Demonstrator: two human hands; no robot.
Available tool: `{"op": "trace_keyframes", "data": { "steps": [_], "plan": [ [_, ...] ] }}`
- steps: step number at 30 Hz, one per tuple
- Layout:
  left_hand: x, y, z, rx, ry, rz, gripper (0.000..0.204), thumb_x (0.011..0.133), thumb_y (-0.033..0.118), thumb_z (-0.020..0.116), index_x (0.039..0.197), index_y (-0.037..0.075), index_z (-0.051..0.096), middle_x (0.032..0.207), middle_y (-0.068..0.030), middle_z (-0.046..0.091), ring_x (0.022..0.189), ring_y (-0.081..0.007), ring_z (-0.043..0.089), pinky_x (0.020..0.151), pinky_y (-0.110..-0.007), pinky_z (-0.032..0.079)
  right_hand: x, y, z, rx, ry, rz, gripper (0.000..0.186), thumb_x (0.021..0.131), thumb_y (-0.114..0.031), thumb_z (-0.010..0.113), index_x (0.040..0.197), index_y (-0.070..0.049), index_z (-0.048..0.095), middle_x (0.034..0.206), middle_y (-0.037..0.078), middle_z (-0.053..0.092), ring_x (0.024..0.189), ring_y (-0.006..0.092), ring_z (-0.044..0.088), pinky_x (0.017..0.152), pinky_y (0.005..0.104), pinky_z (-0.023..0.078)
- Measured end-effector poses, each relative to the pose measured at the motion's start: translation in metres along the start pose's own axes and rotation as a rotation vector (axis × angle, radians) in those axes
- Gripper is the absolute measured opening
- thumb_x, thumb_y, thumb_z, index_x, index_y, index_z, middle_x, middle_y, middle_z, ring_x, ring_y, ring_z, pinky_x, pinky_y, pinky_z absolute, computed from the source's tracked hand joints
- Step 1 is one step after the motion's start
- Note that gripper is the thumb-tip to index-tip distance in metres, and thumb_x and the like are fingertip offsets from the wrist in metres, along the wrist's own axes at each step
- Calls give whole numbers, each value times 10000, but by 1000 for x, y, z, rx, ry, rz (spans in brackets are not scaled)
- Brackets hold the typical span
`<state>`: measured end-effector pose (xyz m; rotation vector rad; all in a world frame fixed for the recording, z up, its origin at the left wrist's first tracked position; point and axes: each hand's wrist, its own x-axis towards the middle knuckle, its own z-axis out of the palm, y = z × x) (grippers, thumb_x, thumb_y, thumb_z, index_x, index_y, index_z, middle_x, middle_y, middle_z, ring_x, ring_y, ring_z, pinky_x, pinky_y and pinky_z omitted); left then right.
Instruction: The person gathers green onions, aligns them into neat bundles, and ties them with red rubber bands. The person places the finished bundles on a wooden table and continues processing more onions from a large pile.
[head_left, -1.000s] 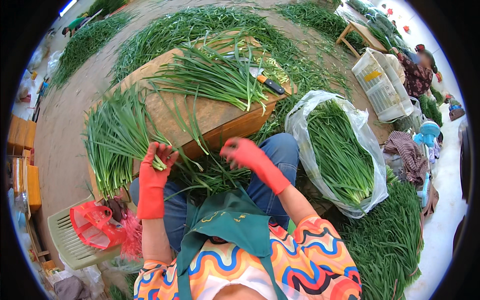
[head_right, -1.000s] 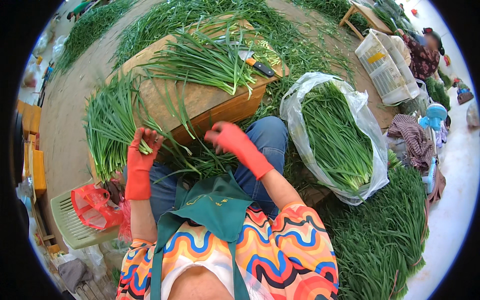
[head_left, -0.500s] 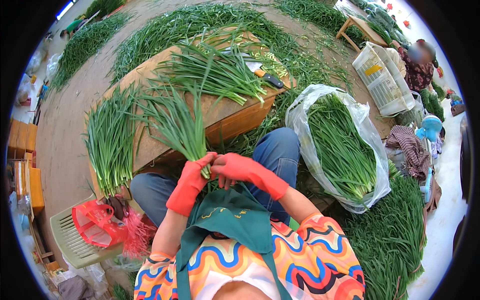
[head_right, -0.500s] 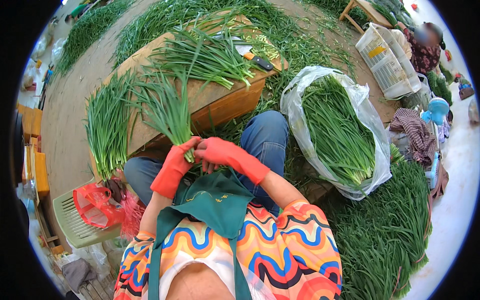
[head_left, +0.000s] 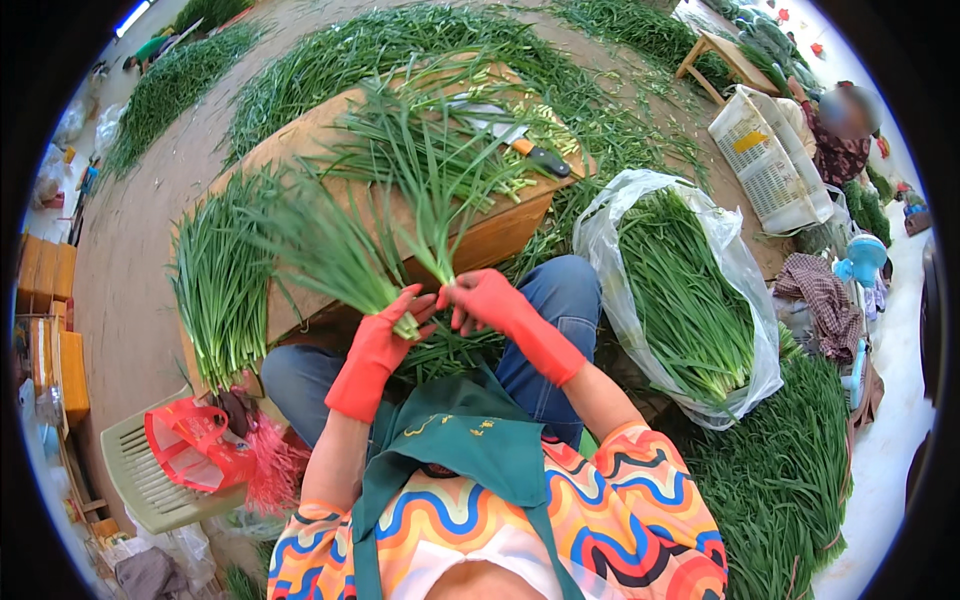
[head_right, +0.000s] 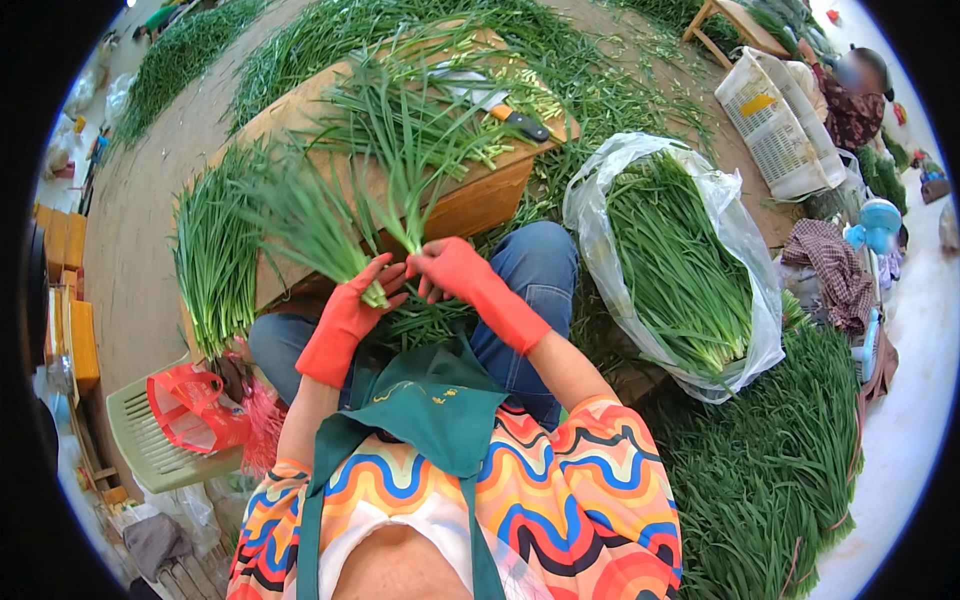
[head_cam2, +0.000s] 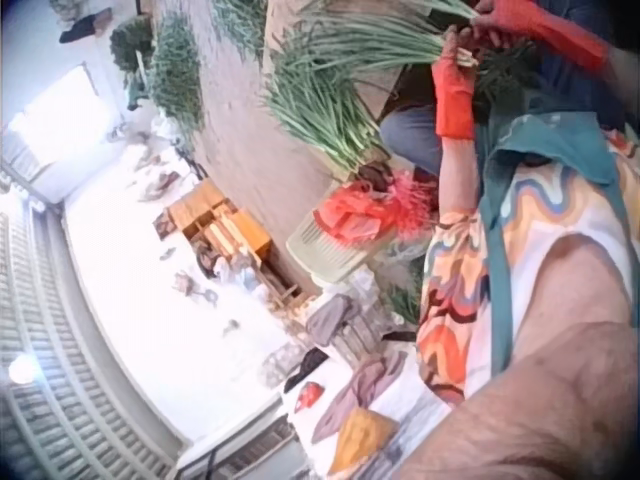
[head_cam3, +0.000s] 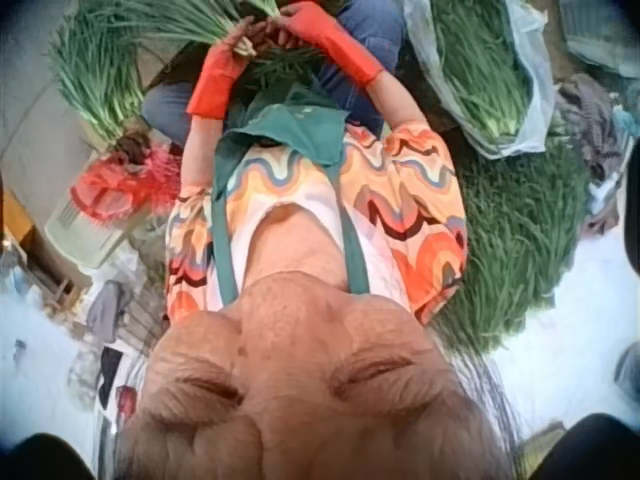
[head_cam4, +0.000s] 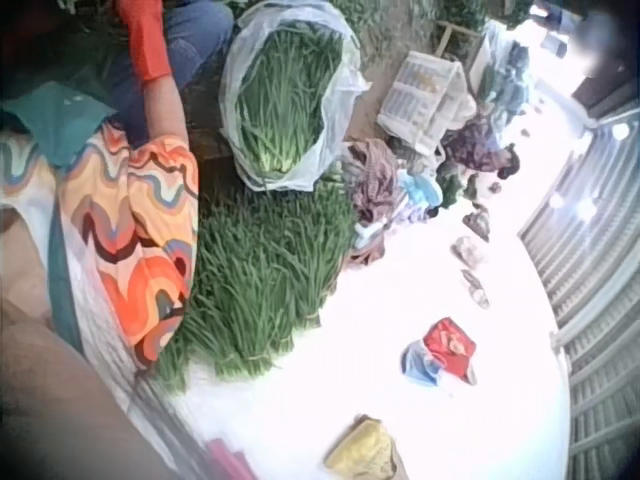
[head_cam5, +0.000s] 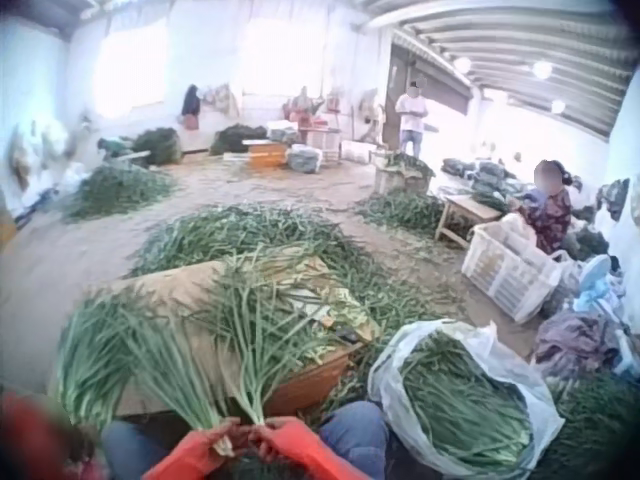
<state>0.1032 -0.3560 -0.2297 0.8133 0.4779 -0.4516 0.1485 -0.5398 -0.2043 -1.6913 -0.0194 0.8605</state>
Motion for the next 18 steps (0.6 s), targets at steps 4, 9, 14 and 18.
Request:
{"op": "trace_keyframes", "data": {
  "steps": [4,9,14,18],
  "plan": [
    [23,-18,0,48,-130,-13,330,844,238,524,1111,45,496,1010,-98,563,859,-230,559,761,-423,427,-18,-6,19,-231,-161,39,260,835,-283,465,848,-59,595,624,38,611,514,109,587,427,218,397],
    [9,-13,-3,-55,-67,-127,213,841,181,523,992,31,533,928,-92,600,850,-240,576,766,-488,432,-6,-21,-18,-269,-287,93,273,853,-300,463,876,-80,622,649,42,616,543,110,589,472,220,419],
    [0,-4,10,-68,-57,-109,261,844,175,518,1062,33,502,1004,-118,575,890,-252,576,789,-488,425,-2,-43,-17,-529,-335,90,273,835,-285,471,908,-63,613,663,53,623,557,134,597,526,253,453],
    [13,-15,1,-134,-39,-133,268,841,172,526,1066,29,499,983,-123,576,874,-261,569,803,-489,429,-7,-51,-11,-582,-335,37,307,830,-291,458,889,-27,605,637,70,621,545,147,599,535,255,464]
  ]
}}
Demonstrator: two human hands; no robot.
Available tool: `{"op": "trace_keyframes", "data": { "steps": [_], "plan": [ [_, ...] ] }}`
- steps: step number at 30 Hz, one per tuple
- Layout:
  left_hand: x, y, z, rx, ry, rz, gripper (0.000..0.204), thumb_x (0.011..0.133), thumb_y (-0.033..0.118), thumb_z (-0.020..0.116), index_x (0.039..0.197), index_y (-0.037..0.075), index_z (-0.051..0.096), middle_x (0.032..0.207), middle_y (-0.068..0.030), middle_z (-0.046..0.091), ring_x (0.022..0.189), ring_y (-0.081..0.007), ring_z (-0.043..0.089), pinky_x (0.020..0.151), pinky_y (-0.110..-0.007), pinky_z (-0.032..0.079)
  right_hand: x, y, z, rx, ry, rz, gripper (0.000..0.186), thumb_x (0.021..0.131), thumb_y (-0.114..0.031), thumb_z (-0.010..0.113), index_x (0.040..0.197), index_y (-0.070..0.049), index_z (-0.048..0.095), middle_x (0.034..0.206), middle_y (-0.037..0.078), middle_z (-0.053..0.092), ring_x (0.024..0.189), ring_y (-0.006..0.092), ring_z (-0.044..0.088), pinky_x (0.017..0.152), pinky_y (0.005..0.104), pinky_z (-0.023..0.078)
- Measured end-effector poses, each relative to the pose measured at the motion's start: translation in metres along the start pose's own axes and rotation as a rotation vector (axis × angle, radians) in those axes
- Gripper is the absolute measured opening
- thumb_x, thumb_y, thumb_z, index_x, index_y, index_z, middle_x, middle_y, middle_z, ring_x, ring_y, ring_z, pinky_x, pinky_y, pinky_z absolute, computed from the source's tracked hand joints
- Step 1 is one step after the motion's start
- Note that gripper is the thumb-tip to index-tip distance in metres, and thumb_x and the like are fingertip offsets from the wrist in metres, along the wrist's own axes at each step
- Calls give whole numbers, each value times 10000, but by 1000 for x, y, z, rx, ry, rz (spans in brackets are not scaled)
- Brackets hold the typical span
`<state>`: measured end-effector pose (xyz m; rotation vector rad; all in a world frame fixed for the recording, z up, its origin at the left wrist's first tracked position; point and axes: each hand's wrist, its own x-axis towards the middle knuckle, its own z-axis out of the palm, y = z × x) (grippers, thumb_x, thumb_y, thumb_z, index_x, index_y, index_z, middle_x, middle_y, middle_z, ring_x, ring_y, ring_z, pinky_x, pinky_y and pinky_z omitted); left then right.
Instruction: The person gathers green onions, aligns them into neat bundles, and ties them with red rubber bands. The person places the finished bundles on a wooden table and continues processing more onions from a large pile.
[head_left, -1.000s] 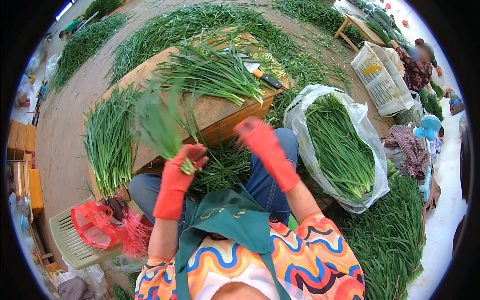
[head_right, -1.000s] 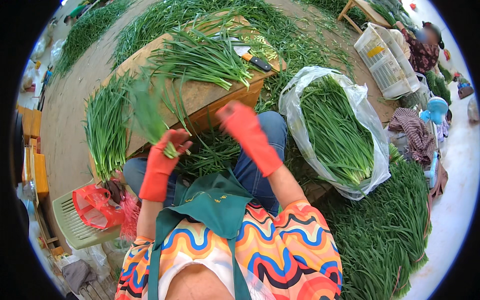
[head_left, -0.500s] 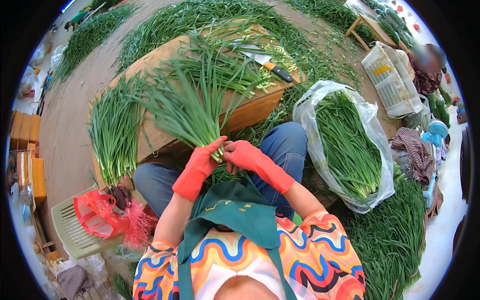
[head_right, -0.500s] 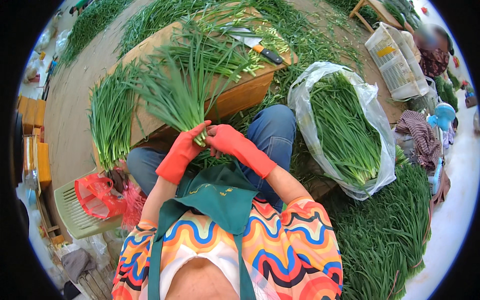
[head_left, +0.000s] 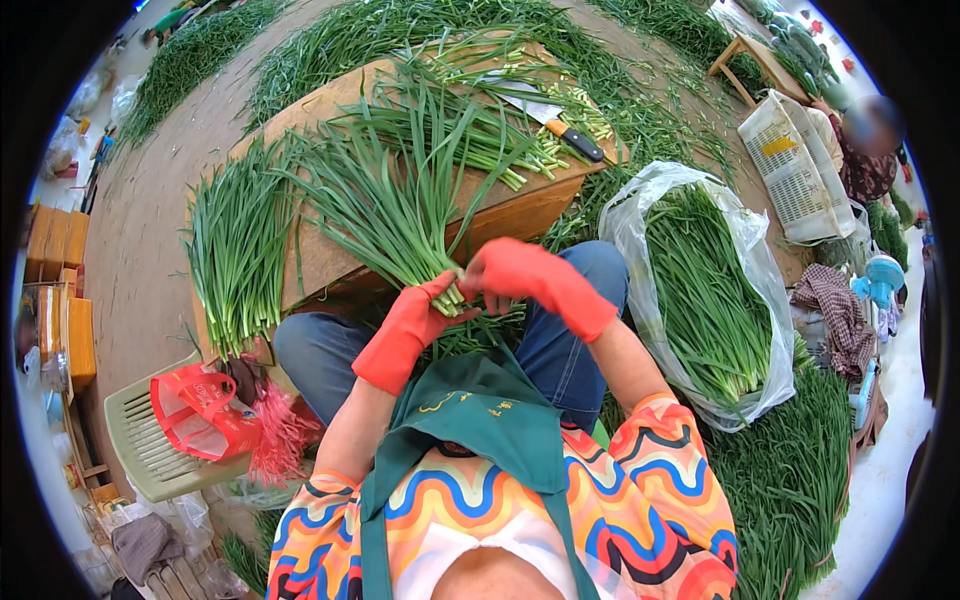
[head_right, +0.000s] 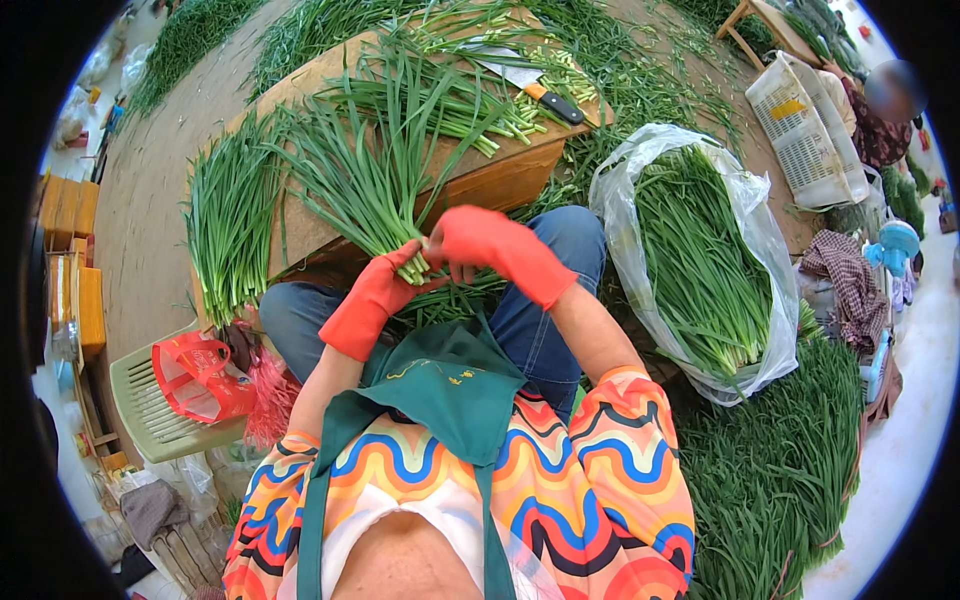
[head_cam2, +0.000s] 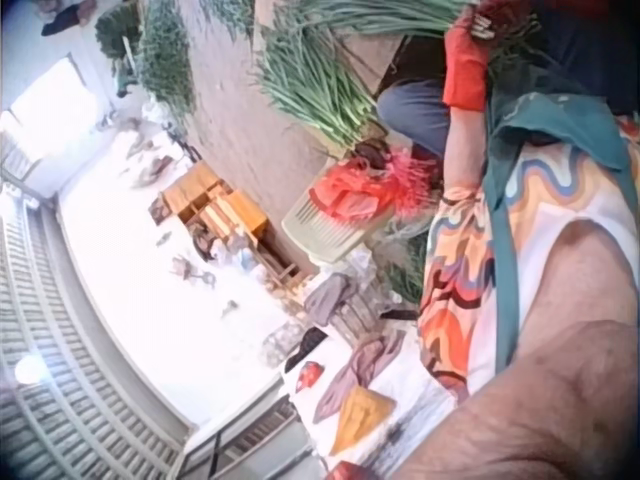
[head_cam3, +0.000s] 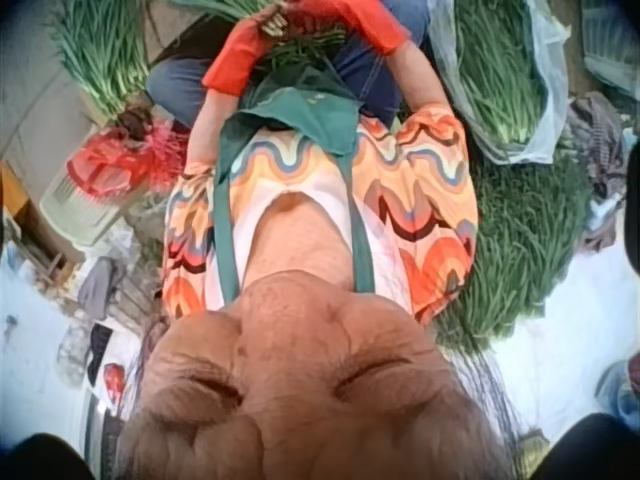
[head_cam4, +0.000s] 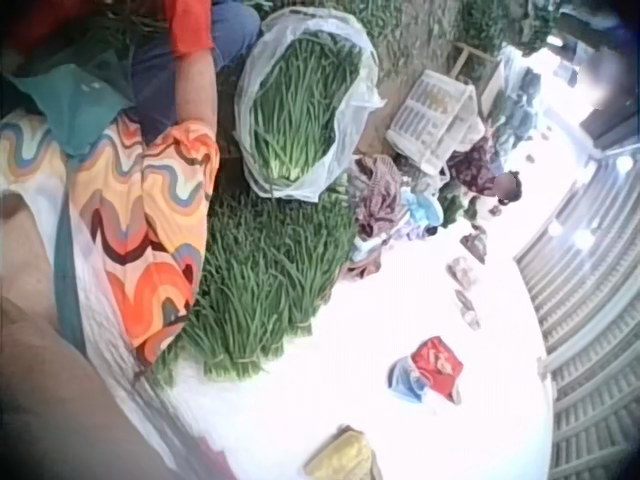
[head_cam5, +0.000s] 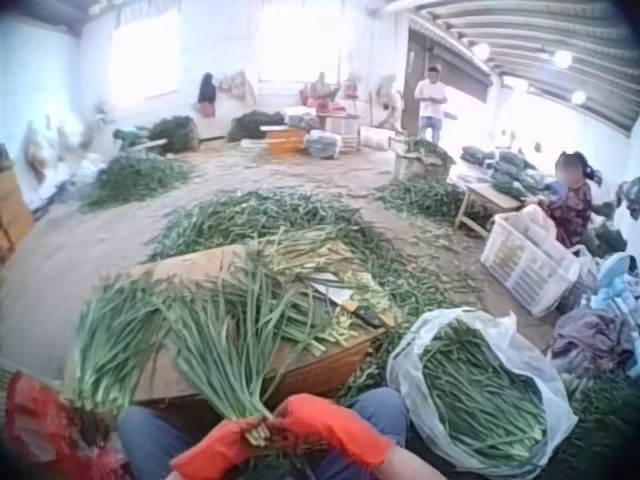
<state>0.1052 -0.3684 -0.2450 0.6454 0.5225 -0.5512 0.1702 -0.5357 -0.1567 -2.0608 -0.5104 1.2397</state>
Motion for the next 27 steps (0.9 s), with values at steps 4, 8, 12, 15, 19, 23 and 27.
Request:
{"op": "trace_keyframes", "data": {
  "steps": [4,8,12,15,19,23,27],
  "plan": [
    [-15,3,-7,-17,-6,-70,261,837,171,531,1068,52,512,845,-65,575,769,-208,559,799,-473,441,-5,34,-76,1067,620,-682,370,828,-381,496,981,-58,589,599,13,560,488,101,515,463,229,407],
    [-24,11,-9,-19,-120,-40,287,846,196,520,1104,74,489,741,0,524,689,-153,527,795,-432,443,13,62,-82,445,522,-124,429,793,-407,551,1050,-64,553,658,56,609,533,114,577,459,232,429],
    [-28,10,-3,-50,-187,-17,266,853,211,513,1084,82,481,704,21,486,642,-140,497,754,-411,451,59,47,13,518,271,73,443,784,-367,580,1001,15,531,692,100,625,551,160,603,448,231,437],
    [-41,23,0,-125,-332,108,243,851,210,518,1039,57,495,680,3,483,610,-152,499,705,-427,476,69,40,14,760,409,-57,327,780,-315,593,867,-4,543,657,77,611,509,142,580,430,239,424],
    [-36,47,-28,108,51,172,254,818,176,569,1026,42,513,812,-44,567,745,-217,573,724,-450,479,53,31,-6,634,362,-73,253,781,-262,597,812,-14,554,629,55,598,478,121,567,402,215,402],
    [-19,18,-8,56,-48,4,322,828,255,546,1100,90,498,1118,-86,526,1092,-258,472,871,-482,381,46,24,-8,538,145,-107,247,788,-255,596,819,-13,559,609,44,591,454,107,552,386,210,405],
    [-4,10,-11,42,-260,-26,289,827,291,542,1056,117,516,1013,-39,571,963,-191,526,846,-444,395,40,13,6,493,169,-95,240,786,-261,599,778,-26,553,576,36,581,441,97,536,381,202,386]
  ]
}}
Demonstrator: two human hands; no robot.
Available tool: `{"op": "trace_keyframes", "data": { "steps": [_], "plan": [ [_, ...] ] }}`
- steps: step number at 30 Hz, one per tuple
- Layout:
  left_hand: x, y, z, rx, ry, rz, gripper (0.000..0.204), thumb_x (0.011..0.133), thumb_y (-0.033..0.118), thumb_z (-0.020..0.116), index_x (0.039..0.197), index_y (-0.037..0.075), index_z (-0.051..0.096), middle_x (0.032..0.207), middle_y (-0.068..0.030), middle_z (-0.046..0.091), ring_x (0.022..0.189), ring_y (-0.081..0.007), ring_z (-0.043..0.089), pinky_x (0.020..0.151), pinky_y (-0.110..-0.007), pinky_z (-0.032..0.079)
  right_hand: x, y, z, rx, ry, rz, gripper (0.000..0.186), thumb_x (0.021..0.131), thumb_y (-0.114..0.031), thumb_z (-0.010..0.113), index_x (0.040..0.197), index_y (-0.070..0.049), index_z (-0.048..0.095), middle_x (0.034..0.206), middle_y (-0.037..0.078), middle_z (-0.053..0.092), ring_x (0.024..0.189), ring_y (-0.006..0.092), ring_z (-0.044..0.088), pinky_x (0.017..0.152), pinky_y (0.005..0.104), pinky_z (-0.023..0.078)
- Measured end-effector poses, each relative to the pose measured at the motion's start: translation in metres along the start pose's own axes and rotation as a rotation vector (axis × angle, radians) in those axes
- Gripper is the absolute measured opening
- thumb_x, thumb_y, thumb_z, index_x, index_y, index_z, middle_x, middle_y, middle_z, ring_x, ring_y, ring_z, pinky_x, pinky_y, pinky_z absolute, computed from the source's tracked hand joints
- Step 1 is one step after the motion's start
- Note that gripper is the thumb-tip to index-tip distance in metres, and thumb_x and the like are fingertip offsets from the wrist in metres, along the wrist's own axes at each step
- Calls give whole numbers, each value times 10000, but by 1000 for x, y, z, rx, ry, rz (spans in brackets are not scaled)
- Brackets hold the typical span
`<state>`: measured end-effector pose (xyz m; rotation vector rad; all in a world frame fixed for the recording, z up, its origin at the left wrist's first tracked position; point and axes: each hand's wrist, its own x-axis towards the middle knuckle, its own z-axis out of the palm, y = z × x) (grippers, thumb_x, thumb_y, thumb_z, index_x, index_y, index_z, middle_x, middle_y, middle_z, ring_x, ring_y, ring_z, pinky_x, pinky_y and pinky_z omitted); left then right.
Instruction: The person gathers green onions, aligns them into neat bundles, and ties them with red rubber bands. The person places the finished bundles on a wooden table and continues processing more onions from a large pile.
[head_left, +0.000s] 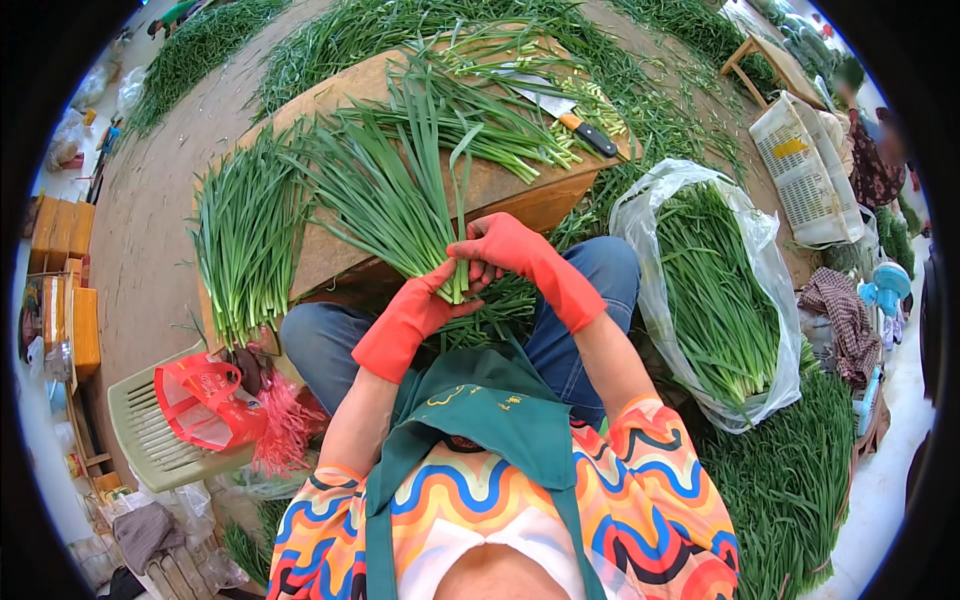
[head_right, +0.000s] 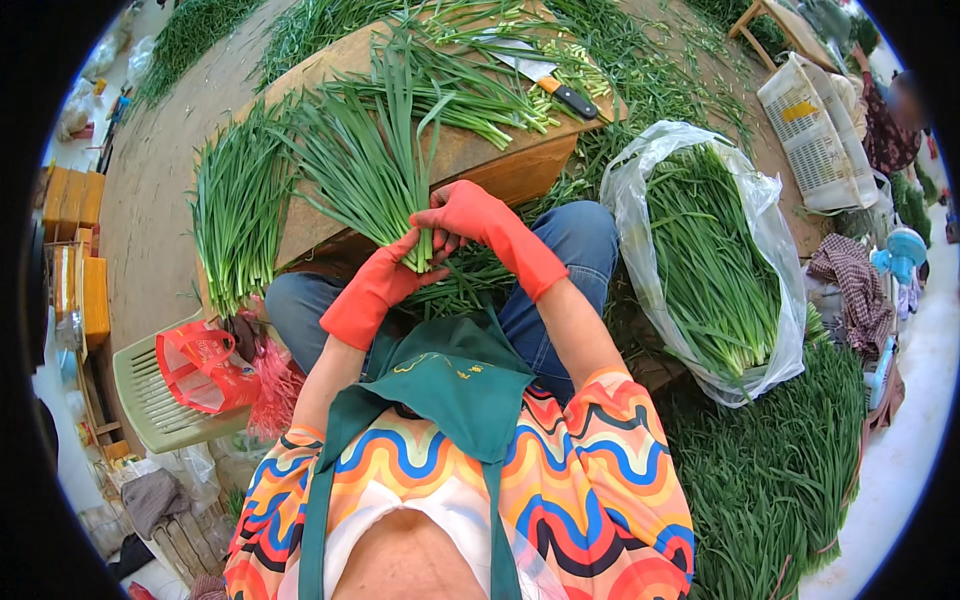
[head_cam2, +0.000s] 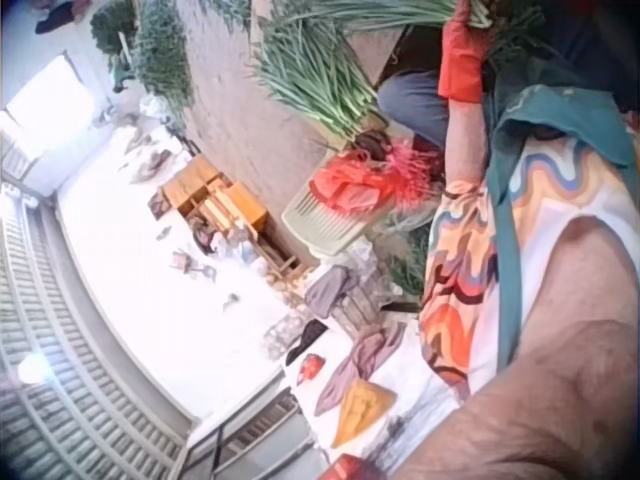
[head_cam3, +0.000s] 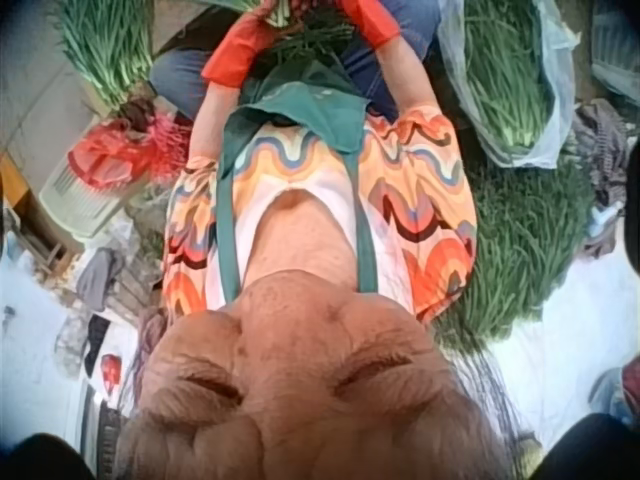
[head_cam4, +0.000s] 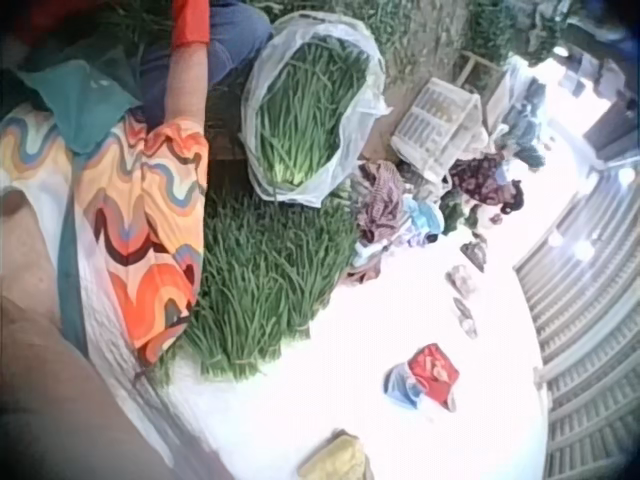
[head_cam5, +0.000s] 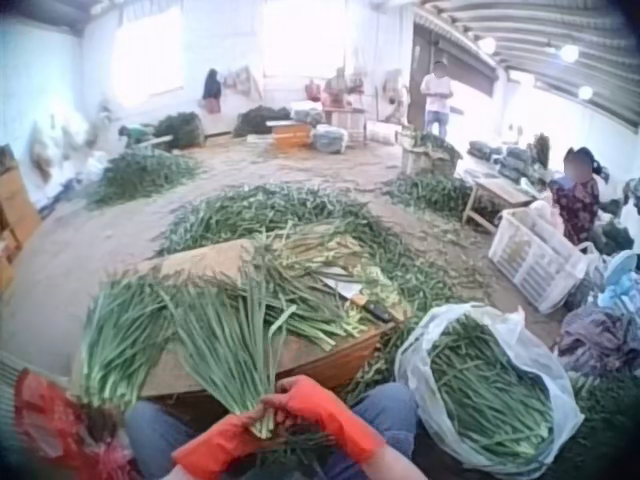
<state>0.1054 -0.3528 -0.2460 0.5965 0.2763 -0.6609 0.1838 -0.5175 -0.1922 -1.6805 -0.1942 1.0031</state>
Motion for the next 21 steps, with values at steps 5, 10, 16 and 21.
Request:
{"op": "trace_keyframes", "data": {
  "steps": [5,10,16,21],
  "plan": [
    [4,-5,5,-6,143,115,278,826,284,541,1049,120,521,952,-30,589,894,-184,548,845,-409,405,-3,10,1,89,133,-7,251,780,-276,604,767,-31,552,567,37,581,431,93,524,389,204,387],
    [6,-4,11,-67,195,165,281,819,251,557,1045,89,518,947,-60,586,916,-216,549,842,-398,418,-7,11,7,177,261,-67,246,781,-271,602,748,-31,561,574,41,585,438,99,535,404,208,394],
    [9,-1,11,-26,226,282,246,826,207,559,1000,41,509,943,-90,582,873,-221,570,771,-395,457,-2,22,8,378,374,-70,243,777,-265,611,716,-36,560,577,42,590,426,105,537,384,211,383],
    [5,-1,18,53,91,226,264,813,160,553,1050,69,481,936,-58,551,822,-200,545,774,-395,446,-8,9,17,332,273,-75,200,763,-201,585,829,-15,555,593,52,584,436,103,532,403,207,389]
  ]
}}
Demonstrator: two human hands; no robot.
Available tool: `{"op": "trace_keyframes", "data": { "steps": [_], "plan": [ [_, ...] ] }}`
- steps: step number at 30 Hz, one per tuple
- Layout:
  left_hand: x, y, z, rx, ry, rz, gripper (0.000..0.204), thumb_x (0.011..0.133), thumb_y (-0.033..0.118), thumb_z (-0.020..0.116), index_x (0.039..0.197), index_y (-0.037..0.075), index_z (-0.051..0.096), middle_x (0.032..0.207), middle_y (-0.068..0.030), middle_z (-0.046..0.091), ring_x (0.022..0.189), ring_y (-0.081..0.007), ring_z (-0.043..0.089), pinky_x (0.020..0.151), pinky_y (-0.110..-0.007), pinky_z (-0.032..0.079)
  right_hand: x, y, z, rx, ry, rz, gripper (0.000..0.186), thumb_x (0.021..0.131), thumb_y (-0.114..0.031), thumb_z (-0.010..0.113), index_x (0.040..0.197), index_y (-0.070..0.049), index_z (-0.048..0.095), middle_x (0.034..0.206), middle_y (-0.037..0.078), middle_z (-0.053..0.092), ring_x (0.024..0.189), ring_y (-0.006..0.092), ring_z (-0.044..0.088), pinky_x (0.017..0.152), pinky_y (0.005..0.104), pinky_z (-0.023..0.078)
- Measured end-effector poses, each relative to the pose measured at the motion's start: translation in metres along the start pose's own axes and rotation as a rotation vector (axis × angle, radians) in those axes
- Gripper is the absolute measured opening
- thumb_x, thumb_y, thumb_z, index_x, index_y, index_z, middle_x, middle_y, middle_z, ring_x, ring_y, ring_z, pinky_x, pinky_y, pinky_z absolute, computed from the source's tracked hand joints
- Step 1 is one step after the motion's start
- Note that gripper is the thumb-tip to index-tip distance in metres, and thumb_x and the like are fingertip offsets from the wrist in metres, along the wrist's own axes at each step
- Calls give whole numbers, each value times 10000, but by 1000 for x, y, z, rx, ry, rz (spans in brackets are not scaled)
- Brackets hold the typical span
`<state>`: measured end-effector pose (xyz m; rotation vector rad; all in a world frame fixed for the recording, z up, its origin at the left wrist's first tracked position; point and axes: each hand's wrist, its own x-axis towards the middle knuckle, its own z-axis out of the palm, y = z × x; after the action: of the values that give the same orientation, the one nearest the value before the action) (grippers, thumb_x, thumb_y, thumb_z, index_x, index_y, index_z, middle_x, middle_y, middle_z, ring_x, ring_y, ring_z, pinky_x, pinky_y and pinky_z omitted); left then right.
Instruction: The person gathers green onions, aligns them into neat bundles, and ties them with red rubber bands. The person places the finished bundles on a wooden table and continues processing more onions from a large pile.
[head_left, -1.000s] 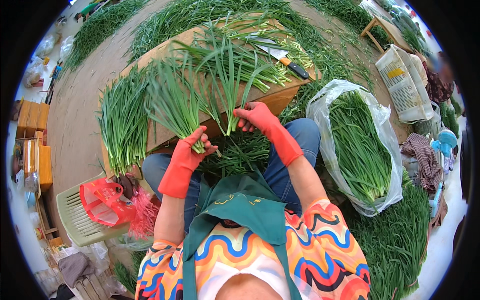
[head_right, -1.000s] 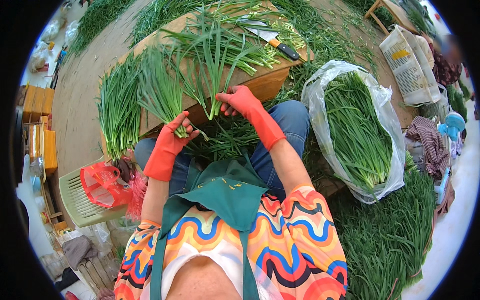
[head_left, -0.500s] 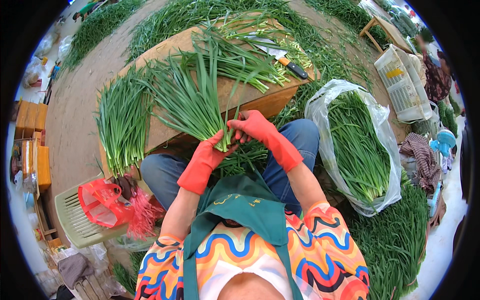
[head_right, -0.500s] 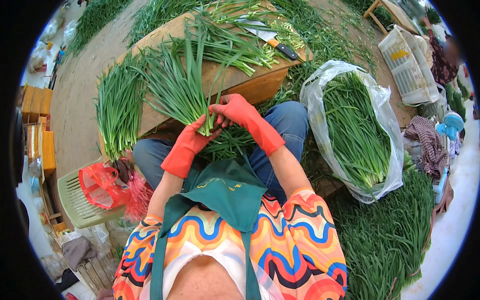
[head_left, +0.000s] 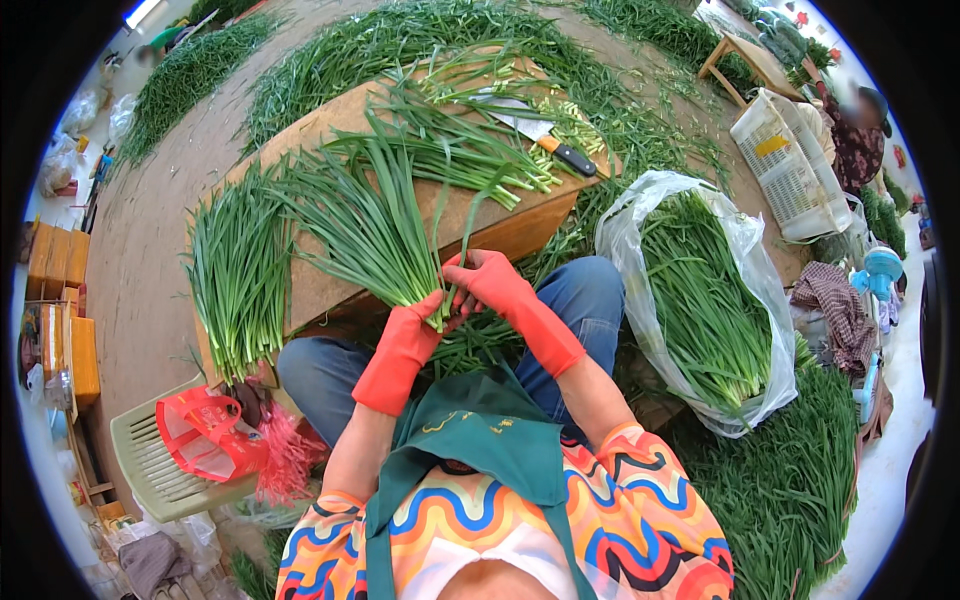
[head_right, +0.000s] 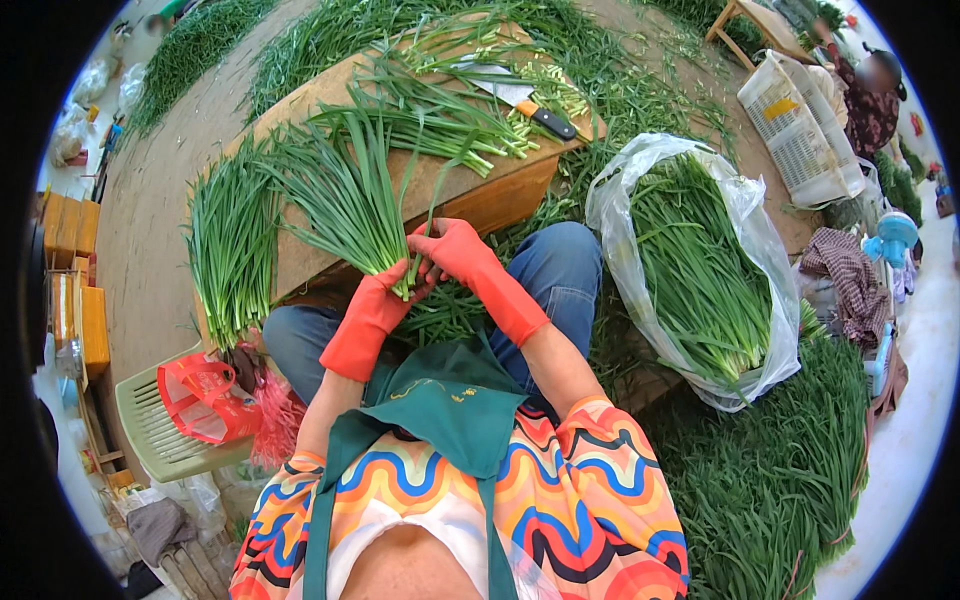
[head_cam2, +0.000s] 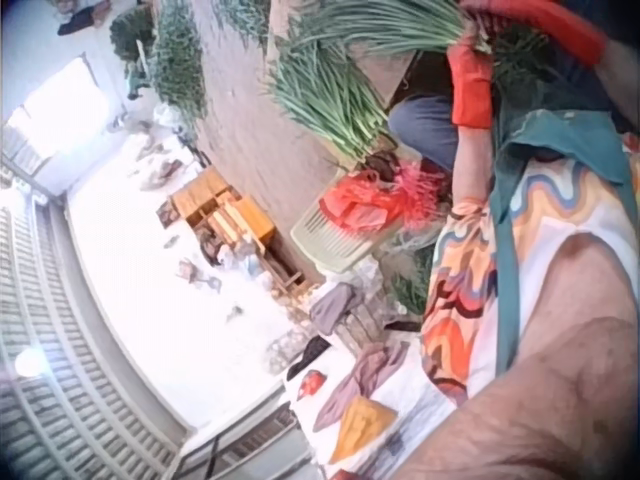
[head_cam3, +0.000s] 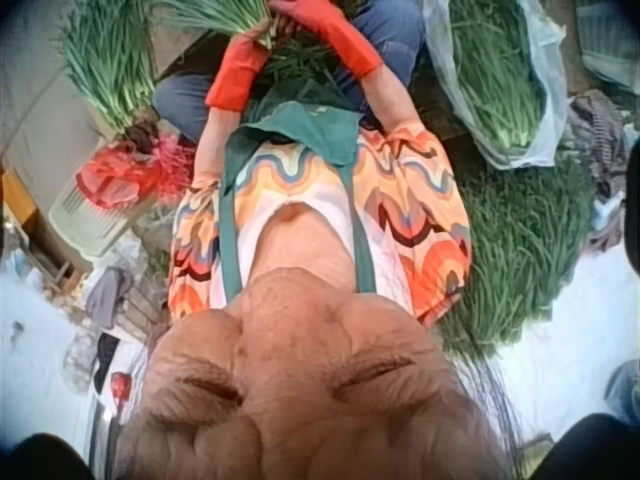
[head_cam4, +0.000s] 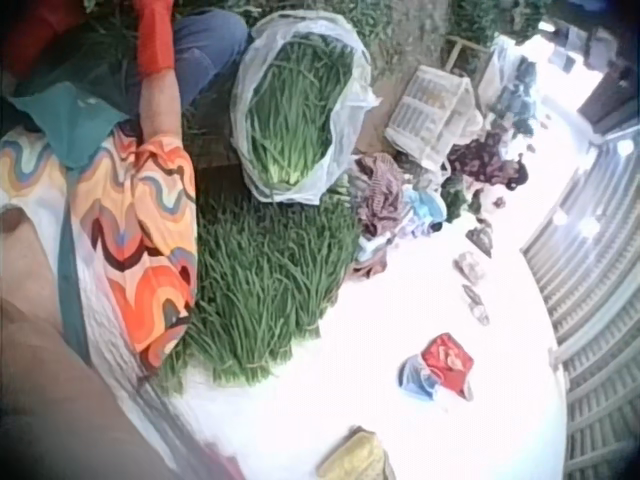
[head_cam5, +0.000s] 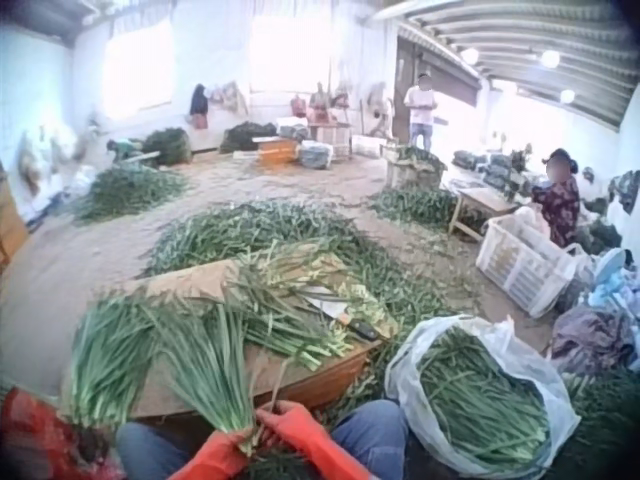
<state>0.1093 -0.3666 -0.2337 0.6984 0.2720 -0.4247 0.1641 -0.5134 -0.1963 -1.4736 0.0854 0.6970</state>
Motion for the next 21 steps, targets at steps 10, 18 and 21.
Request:
{"op": "trace_keyframes", "data": {
  "steps": [10,18,21],
  "plan": [
    [-10,35,0,-215,54,258,194,805,119,571,991,77,537,804,-50,587,788,-210,582,797,-447,466,-14,3,-32,-162,145,-141,204,754,-212,609,855,-37,579,691,61,607,530,128,572,488,255,439],
    [-2,14,-22,-301,208,80,228,826,154,551,1026,59,497,819,-29,539,673,-164,523,821,-432,433,52,-16,-76,-1065,626,-351,299,743,-299,586,915,-56,577,817,145,621,719,304,596,653,373,465],
    [12,12,-16,-329,120,-4,227,834,188,544,1023,71,496,799,-50,551,680,-199,543,786,-464,441,97,12,-99,-1250,603,-255,282,761,-284,564,928,-57,575,797,173,613,732,319,592,651,384,463]
  ]
}}
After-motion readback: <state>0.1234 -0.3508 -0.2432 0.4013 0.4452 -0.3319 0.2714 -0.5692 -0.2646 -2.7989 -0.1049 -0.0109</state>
